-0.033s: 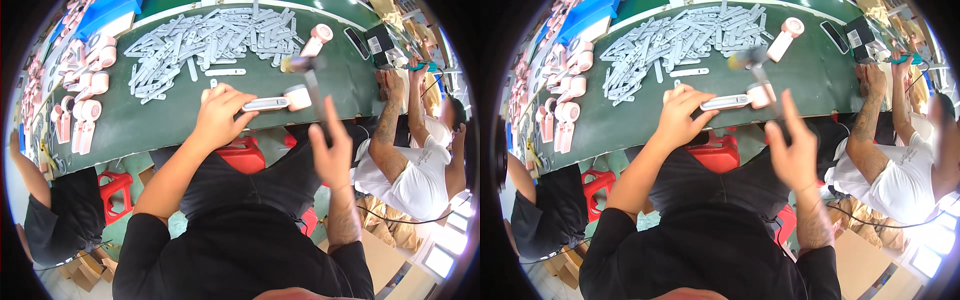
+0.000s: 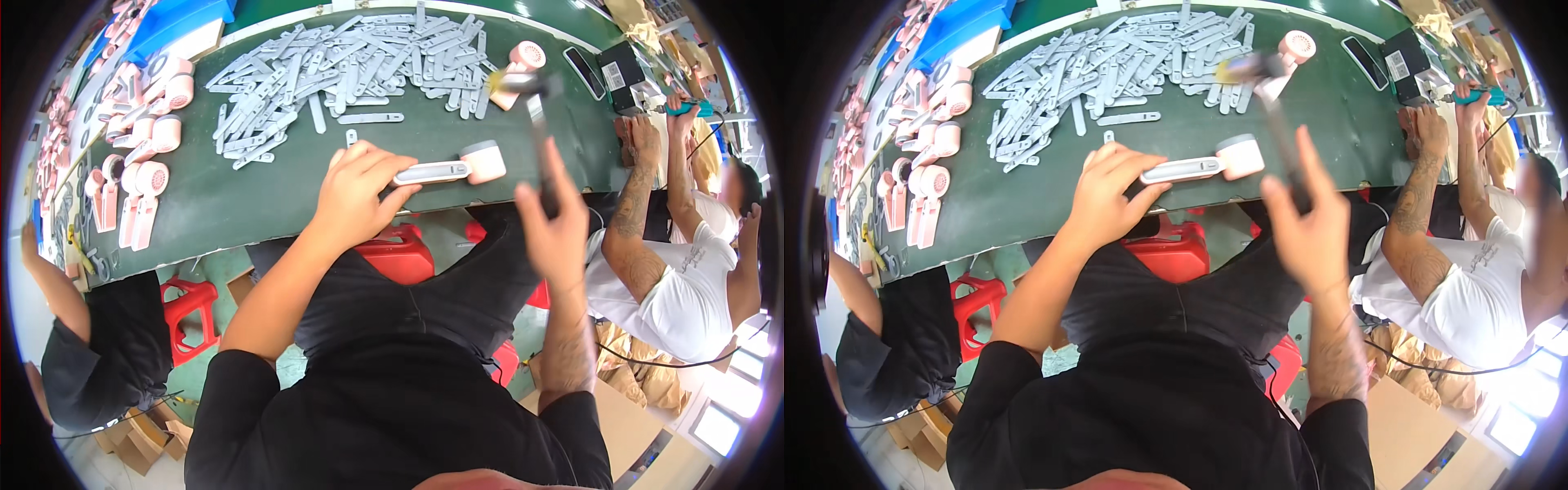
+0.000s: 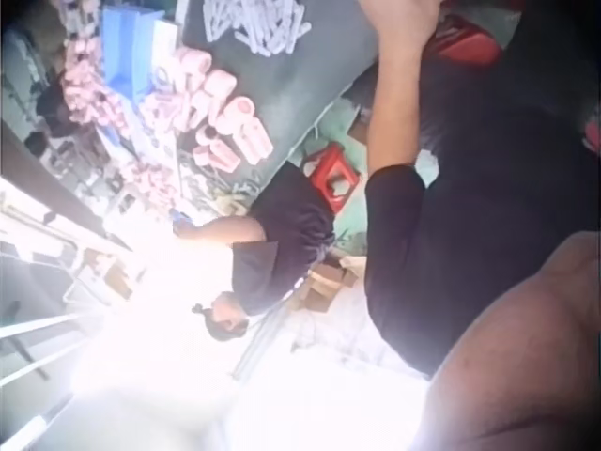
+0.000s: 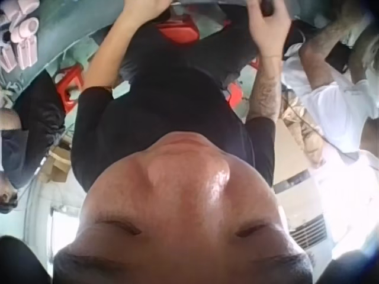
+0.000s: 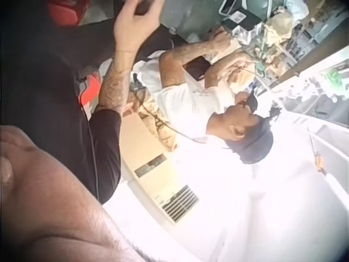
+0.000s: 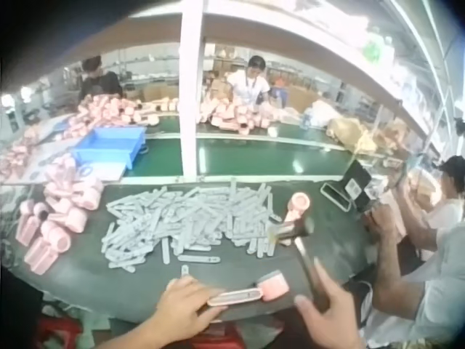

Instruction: Assembling plastic fan-like components by inserting metal strips and securing them with a hammer on a production line.

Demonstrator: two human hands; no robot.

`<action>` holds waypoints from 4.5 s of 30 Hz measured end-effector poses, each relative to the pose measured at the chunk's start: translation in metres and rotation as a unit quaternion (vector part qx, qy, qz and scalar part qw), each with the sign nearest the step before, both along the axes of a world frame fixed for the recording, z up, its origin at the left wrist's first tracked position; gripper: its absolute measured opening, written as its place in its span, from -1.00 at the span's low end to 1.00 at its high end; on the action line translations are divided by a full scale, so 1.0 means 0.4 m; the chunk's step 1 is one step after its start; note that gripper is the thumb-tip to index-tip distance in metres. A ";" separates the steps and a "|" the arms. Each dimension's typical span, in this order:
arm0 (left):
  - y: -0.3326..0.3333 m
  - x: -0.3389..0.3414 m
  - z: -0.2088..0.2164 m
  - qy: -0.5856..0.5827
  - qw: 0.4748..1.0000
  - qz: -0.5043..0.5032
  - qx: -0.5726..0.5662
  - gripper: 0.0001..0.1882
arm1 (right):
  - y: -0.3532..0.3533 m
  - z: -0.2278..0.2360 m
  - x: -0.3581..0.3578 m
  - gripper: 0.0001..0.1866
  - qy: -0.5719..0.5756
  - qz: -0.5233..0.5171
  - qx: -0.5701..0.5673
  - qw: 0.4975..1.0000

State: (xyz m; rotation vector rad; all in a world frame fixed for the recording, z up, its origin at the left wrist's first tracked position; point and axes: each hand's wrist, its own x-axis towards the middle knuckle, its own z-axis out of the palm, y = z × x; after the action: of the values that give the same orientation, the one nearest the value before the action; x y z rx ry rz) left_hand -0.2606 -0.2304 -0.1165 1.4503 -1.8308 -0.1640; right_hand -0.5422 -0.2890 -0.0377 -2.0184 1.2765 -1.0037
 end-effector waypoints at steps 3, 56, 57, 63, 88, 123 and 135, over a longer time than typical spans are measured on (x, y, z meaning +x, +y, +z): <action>0.074 0.060 0.067 0.143 0.988 0.050 -0.012 -0.70 | -0.243 0.000 -0.040 -0.53 0.062 -0.050 0.020 0.997; -0.204 -0.041 0.082 -0.015 0.994 -0.109 0.001 -0.83 | -0.051 -0.273 0.028 -0.67 0.027 0.015 -0.317 0.948; -0.228 -0.035 0.079 -0.015 0.994 -0.110 -0.001 -0.83 | -0.048 -0.250 0.027 -0.65 0.039 0.018 -0.307 0.951; -0.254 -0.022 0.077 0.017 0.966 -0.210 0.152 -0.81 | -0.074 -0.228 0.012 -0.66 0.060 0.020 -0.319 0.946; -0.239 -0.037 0.096 0.106 0.943 -0.235 0.211 -0.84 | 0.102 -0.126 -0.053 -0.59 -0.017 -0.068 0.099 0.993; -0.145 -0.118 0.082 0.114 0.972 -0.104 0.175 -0.86 | 0.155 -0.126 -0.053 -0.47 0.084 -0.102 0.058 0.990; -0.137 -0.125 0.059 0.156 0.975 -0.068 0.145 -0.88 | 0.193 -0.038 -0.073 -0.47 0.059 -0.083 0.032 0.994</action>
State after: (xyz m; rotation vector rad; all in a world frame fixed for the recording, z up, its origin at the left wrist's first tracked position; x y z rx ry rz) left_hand -0.3104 -0.2852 -0.0929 1.3978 -1.6912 -0.7145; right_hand -0.5716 -0.2116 -0.0527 -1.9742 1.5400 -0.9164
